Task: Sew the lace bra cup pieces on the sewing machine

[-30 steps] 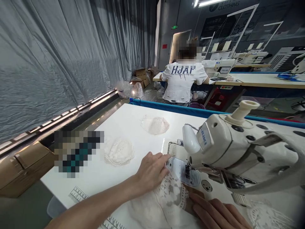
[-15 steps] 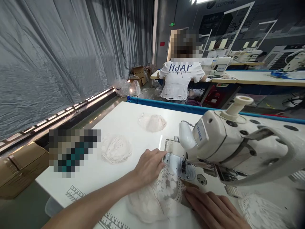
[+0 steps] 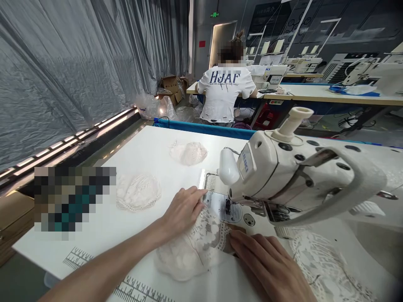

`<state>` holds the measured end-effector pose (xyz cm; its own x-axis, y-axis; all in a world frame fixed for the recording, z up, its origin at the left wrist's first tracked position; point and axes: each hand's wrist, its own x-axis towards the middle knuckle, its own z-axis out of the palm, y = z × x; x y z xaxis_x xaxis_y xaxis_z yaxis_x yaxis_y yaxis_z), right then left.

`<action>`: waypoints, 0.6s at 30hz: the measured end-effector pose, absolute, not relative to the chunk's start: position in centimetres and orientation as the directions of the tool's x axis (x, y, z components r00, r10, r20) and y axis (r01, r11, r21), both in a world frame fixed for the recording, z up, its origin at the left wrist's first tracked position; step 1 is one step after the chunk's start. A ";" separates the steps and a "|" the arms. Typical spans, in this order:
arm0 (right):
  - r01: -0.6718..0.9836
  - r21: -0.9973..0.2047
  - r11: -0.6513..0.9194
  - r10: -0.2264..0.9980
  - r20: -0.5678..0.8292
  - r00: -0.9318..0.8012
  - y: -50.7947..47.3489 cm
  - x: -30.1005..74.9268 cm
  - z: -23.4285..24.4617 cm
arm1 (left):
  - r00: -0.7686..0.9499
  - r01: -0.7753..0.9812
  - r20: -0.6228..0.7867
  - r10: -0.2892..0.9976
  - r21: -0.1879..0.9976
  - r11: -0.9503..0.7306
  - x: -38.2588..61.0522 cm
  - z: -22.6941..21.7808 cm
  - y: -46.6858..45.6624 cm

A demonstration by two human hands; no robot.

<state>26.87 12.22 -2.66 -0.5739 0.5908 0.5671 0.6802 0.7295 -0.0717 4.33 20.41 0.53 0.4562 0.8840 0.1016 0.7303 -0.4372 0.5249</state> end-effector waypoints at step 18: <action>0.687 -0.020 0.726 0.569 0.579 -0.584 12.7 25.9 -2.5 | 0.530 0.763 0.319 0.786 0.226 -0.606 4.5 1.2 21.6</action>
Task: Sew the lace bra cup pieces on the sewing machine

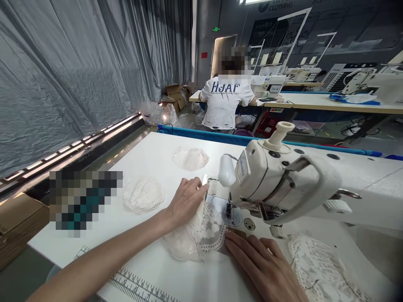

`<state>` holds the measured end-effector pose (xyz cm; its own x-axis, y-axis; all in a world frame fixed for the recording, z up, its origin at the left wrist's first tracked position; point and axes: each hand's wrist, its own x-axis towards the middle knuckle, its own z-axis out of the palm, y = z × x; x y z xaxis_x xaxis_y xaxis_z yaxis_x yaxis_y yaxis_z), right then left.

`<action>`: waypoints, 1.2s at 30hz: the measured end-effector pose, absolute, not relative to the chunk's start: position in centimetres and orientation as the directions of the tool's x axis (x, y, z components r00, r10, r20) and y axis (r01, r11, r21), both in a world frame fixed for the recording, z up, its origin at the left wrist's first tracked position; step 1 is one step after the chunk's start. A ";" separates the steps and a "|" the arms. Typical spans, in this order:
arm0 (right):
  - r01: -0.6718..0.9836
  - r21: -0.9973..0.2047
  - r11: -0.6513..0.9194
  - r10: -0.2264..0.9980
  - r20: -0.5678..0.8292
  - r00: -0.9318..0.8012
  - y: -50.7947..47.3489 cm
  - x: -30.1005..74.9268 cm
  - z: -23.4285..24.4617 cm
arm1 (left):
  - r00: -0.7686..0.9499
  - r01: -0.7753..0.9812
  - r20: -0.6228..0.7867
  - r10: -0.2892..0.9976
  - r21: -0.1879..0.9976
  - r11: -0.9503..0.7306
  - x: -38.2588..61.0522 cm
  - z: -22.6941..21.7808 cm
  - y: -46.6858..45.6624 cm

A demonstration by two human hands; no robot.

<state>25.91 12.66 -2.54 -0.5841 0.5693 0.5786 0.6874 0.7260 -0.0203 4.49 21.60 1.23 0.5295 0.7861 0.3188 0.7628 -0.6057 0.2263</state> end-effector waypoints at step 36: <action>0.712 -0.159 0.684 0.720 0.305 -0.623 10.3 25.7 1.8 | 0.781 0.362 0.480 0.399 0.172 -0.916 7.3 -0.1 18.4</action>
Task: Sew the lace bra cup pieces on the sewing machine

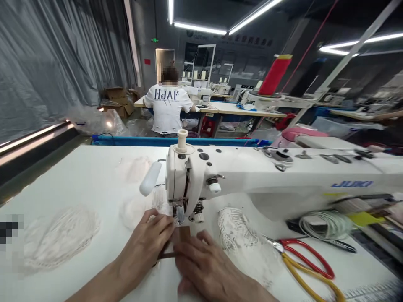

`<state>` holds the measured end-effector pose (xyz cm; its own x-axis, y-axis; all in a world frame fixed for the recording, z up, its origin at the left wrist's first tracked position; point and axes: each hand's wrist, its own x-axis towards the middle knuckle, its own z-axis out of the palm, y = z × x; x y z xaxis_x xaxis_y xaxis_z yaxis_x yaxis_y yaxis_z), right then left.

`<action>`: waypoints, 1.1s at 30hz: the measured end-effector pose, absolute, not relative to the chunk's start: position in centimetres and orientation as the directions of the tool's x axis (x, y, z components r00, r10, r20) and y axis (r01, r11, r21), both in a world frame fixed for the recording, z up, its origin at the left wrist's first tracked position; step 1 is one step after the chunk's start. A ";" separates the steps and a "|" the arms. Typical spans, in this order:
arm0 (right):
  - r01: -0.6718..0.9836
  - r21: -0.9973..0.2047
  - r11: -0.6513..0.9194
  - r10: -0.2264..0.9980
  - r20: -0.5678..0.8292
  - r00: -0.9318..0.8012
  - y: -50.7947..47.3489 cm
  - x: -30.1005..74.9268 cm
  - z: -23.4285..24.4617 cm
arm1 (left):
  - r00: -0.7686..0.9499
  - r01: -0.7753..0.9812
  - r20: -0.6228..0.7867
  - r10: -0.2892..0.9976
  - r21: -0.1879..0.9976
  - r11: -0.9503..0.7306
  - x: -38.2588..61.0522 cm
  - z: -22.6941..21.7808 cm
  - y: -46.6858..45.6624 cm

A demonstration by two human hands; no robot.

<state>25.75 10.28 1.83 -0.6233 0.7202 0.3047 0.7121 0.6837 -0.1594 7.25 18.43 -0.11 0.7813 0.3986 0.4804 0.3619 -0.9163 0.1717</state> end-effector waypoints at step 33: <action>0.786 -0.267 0.558 0.829 0.122 -0.546 9.2 31.2 5.2 | 0.769 0.450 0.474 0.428 0.073 -0.890 7.0 -1.0 18.3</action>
